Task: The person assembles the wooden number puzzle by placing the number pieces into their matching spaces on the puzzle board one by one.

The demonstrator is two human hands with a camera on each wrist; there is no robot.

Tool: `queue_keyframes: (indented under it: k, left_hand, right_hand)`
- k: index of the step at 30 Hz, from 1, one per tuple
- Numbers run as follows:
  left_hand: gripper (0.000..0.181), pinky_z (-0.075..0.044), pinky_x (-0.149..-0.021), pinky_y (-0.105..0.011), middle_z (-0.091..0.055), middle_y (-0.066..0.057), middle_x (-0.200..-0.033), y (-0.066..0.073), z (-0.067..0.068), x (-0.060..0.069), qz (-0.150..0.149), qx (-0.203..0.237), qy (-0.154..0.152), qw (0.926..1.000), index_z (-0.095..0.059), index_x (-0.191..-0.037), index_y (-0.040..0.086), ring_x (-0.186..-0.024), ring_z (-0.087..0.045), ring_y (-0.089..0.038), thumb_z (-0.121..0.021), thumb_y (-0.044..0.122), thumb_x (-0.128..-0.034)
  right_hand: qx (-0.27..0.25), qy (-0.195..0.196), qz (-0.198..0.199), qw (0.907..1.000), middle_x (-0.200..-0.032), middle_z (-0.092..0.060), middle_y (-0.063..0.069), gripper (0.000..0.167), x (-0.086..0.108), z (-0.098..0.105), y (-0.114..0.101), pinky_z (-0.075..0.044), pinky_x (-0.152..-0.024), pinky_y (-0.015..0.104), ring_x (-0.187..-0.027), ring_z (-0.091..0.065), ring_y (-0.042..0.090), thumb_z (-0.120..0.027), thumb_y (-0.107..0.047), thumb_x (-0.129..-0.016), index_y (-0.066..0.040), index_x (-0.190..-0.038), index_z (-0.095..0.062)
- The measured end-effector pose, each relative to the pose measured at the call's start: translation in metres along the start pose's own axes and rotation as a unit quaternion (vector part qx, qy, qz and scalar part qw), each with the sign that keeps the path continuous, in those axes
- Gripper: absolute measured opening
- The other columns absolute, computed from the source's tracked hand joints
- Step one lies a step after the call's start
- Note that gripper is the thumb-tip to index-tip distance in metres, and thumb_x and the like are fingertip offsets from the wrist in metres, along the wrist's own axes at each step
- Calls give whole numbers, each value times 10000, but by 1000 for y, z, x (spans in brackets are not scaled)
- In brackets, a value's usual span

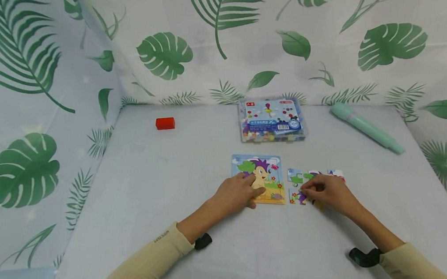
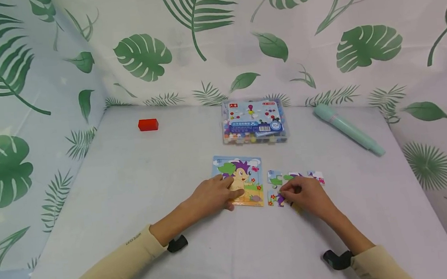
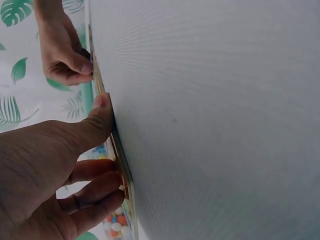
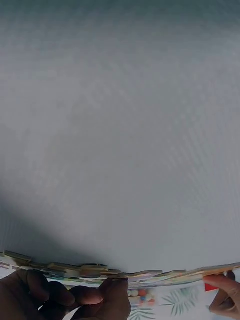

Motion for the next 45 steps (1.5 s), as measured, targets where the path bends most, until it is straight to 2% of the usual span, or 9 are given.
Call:
queue_keyframes:
  k: [10, 16, 19, 22, 26, 31, 36, 45]
  left_hand:
    - [473, -510, -634, -253, -560, 3, -1060, -2, 2, 0, -105, -155, 67, 9998, -581, -1387, 404, -856, -521, -169, -576, 556, -939]
    - [459, -504, -627, -246, -560, 4, -1037, -2, 3, 1, -132, -143, 62, 9998, -591, -1377, 406, -836, -512, -163, -589, 542, -939]
    - [461, -501, -626, -241, -552, 11, -1026, -2, 3, 1, -110, -125, 23, 9999, -594, -1372, 411, -821, -503, -154, -590, 550, -932]
    - [463, -496, -627, -239, -544, 11, -1030, 1, 2, -1, -144, -47, 25, 9999, -594, -1372, 408, -815, -496, -152, -581, 555, -933]
    - [472, -497, -638, -243, -545, 8, -1060, 3, 1, -4, -162, -63, -11, 9998, -576, -1388, 409, -831, -497, -155, -562, 562, -942]
    - [476, -504, -640, -250, -547, 6, -1061, 1, 1, -3, -75, -113, -118, 9998, -571, -1391, 414, -830, -498, -157, -563, 565, -939]
    - [476, -505, -644, -254, -548, -1, -1064, 0, 2, -1, -71, -86, -100, 9999, -575, -1389, 407, -822, -495, -160, -566, 563, -939]
    - [477, -476, -618, -239, -548, 5, -1051, -2, 3, 1, -32, 12, -102, 9999, -582, -1387, 402, -803, -473, -151, -584, 551, -933]
  right_hand:
    - [292, 231, 231, 9990, -827, -623, -79, 88, 2, -1, -2, -454, -591, 235, -717, -523, 121, -779, -100, -863, -152, -934, -772]
    - [462, 586, 670, 9950, -781, -570, -84, 113, -11, -4, -22, -398, -565, 261, -691, -483, 114, -788, -92, -845, -122, -953, -781]
    - [598, 296, 788, 9947, -810, -572, -79, 147, -24, -17, -36, -434, -584, 277, -718, -504, 117, -782, -135, -859, -100, -1001, -780]
    - [980, -45, 804, 9919, -834, -581, -79, 165, -30, -29, -47, -472, -631, 312, -772, -530, 129, -777, -170, -865, -96, -1013, -777]
    - [1305, -120, 745, 9886, -830, -596, -79, 135, -33, -36, -55, -491, -688, 361, -817, -543, 156, -791, -158, -847, -91, -963, -774]
    - [1193, -152, 688, 9904, -819, -598, -76, 114, -36, -38, -58, -490, -695, 360, -799, -538, 150, -791, -151, -844, -90, -938, -771]
    - [970, -247, 497, 9937, -797, -589, -72, 97, -40, -39, -56, -468, -644, 321, -746, -511, 134, -786, -145, -845, -97, -926, -766]
    - [136, -490, -30, 9987, -782, -583, -15, 48, -44, -40, -50, -475, -559, 279, -669, -529, 151, -740, -88, -882, -76, -925, -723]
Point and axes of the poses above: each hand's wrist, its own x-axis away from the middle knuckle, its own z-axis out of the back of the hand, y = z × x, the point moved 3 cm from there along -x, towards the middle knuckle
